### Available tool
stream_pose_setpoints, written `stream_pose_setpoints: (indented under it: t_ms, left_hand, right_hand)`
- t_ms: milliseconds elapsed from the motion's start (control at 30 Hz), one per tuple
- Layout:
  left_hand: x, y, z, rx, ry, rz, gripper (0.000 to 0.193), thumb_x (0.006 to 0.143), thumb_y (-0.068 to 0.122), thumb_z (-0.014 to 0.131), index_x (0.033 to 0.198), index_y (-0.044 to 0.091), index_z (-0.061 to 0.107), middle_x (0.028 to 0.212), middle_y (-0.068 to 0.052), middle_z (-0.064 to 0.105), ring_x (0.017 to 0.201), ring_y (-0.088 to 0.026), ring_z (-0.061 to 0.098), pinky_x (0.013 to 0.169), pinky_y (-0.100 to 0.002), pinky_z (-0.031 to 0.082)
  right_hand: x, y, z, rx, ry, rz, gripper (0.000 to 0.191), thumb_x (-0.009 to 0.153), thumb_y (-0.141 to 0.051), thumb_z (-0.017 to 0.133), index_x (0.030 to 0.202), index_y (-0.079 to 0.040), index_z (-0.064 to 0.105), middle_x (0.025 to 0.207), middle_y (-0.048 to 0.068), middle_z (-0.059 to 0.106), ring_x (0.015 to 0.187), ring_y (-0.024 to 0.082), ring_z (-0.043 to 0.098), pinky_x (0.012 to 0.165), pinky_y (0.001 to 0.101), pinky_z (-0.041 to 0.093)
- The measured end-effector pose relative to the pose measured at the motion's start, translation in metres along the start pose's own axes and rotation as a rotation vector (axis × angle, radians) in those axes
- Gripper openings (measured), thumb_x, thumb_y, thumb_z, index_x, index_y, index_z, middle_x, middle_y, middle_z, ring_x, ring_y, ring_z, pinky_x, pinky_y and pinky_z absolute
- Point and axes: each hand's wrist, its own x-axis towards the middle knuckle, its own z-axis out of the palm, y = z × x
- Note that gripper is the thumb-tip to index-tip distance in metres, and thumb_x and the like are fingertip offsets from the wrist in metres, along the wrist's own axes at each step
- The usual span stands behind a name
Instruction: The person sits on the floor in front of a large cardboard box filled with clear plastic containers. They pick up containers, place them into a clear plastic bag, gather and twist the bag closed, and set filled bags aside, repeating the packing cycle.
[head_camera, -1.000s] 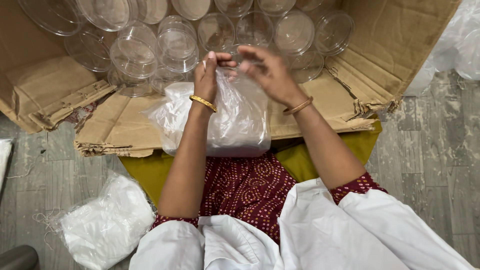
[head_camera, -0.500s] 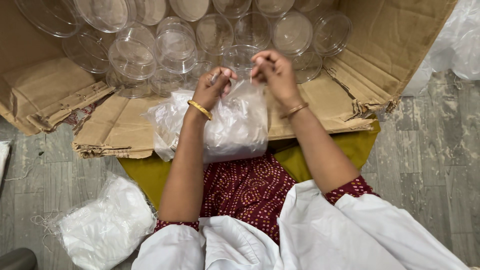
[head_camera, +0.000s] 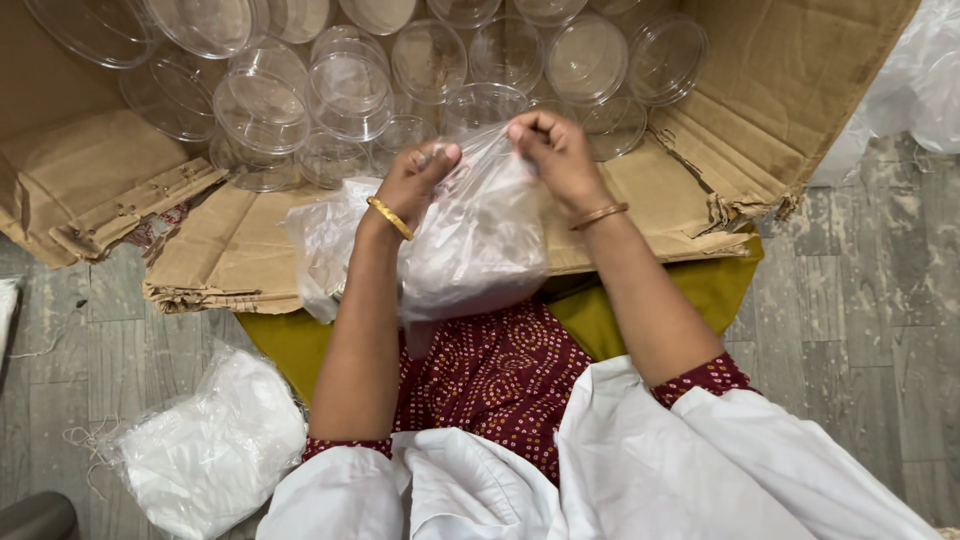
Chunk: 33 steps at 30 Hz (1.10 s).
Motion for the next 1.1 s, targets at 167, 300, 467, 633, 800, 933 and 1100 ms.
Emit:
stream_pose_setpoints:
  t_ms: [167, 300, 467, 633, 800, 933, 1100]
  left_hand:
    - [-0.003, 0.008, -0.012, -0.22, 0.062, 0.042, 0.034, 0.102, 0.041, 0.062, 0.091, 0.009, 0.069, 0.085, 0.0, 0.067, 0.078, -0.011, 0.061, 0.075, -0.028, 0.05]
    - [0.01, 0.017, -0.01, -0.019, 0.231, 0.145, 0.018, 0.103, 0.027, 0.068, 0.099, 0.01, 0.068, 0.087, 0.008, 0.057, 0.084, -0.007, 0.057, 0.078, -0.026, 0.049]
    - [0.052, 0.012, 0.006, 0.522, 0.55, 0.286, 0.02, 0.092, 0.02, 0.076, 0.095, 0.005, 0.062, 0.077, -0.003, 0.065, 0.067, -0.018, 0.06, 0.064, -0.035, 0.049]
    - [0.085, 0.017, 0.006, 0.811, 0.605, 0.197, 0.027, 0.09, 0.024, 0.066, 0.109, 0.005, 0.073, 0.091, -0.015, 0.073, 0.081, -0.029, 0.07, 0.073, -0.041, 0.054]
    - [0.102, 0.038, 0.006, 0.711, 0.638, -0.428, 0.038, 0.09, 0.036, 0.06, 0.089, 0.0, 0.074, 0.091, -0.02, 0.075, 0.085, -0.034, 0.072, 0.078, -0.046, 0.053]
    - [0.107, 0.047, 0.008, 0.923, 0.464, -0.519, 0.024, 0.077, 0.024, 0.066, 0.078, 0.002, 0.077, 0.086, -0.018, 0.075, 0.079, -0.031, 0.073, 0.077, -0.043, 0.055]
    - [0.09, 0.025, -0.003, 1.044, 0.348, -0.42, 0.03, 0.085, 0.031, 0.065, 0.087, 0.004, 0.077, 0.09, -0.018, 0.075, 0.086, -0.033, 0.071, 0.081, -0.043, 0.053]
  right_hand:
    - [-0.015, 0.002, -0.026, 0.291, -0.208, 0.161, 0.033, 0.096, -0.037, 0.079, 0.088, -0.006, 0.071, 0.08, 0.003, 0.07, 0.07, 0.011, 0.064, 0.069, 0.0246, 0.054]
    - [-0.013, -0.015, -0.024, 0.712, 0.011, 0.051, 0.017, 0.081, -0.022, 0.082, 0.088, -0.009, 0.074, 0.082, 0.003, 0.072, 0.07, 0.013, 0.067, 0.068, 0.0292, 0.059]
    - [0.036, -0.013, -0.018, -0.064, 0.206, -0.234, 0.01, 0.098, -0.005, 0.073, 0.106, -0.003, 0.078, 0.091, 0.0, 0.073, 0.076, 0.006, 0.064, 0.067, 0.021, 0.052]
    - [0.071, 0.013, -0.018, -0.287, 0.263, -0.097, 0.022, 0.095, -0.003, 0.064, 0.111, -0.007, 0.078, 0.081, -0.004, 0.067, 0.064, 0.004, 0.054, 0.056, 0.0221, 0.044]
    - [0.097, 0.002, -0.021, -0.235, 0.127, 0.054, 0.018, 0.089, -0.005, 0.066, 0.102, -0.006, 0.08, 0.089, -0.004, 0.075, 0.074, 0.003, 0.065, 0.068, 0.0214, 0.053]
    - [0.099, -0.008, -0.022, -0.42, 0.089, 0.222, 0.012, 0.086, -0.009, 0.074, 0.096, -0.004, 0.078, 0.083, -0.002, 0.073, 0.07, 0.007, 0.063, 0.066, 0.0257, 0.053]
    - [0.091, -0.006, -0.02, -0.423, 0.043, 0.221, 0.019, 0.088, -0.017, 0.071, 0.101, -0.004, 0.077, 0.089, -0.001, 0.073, 0.077, 0.009, 0.063, 0.071, 0.027, 0.053]
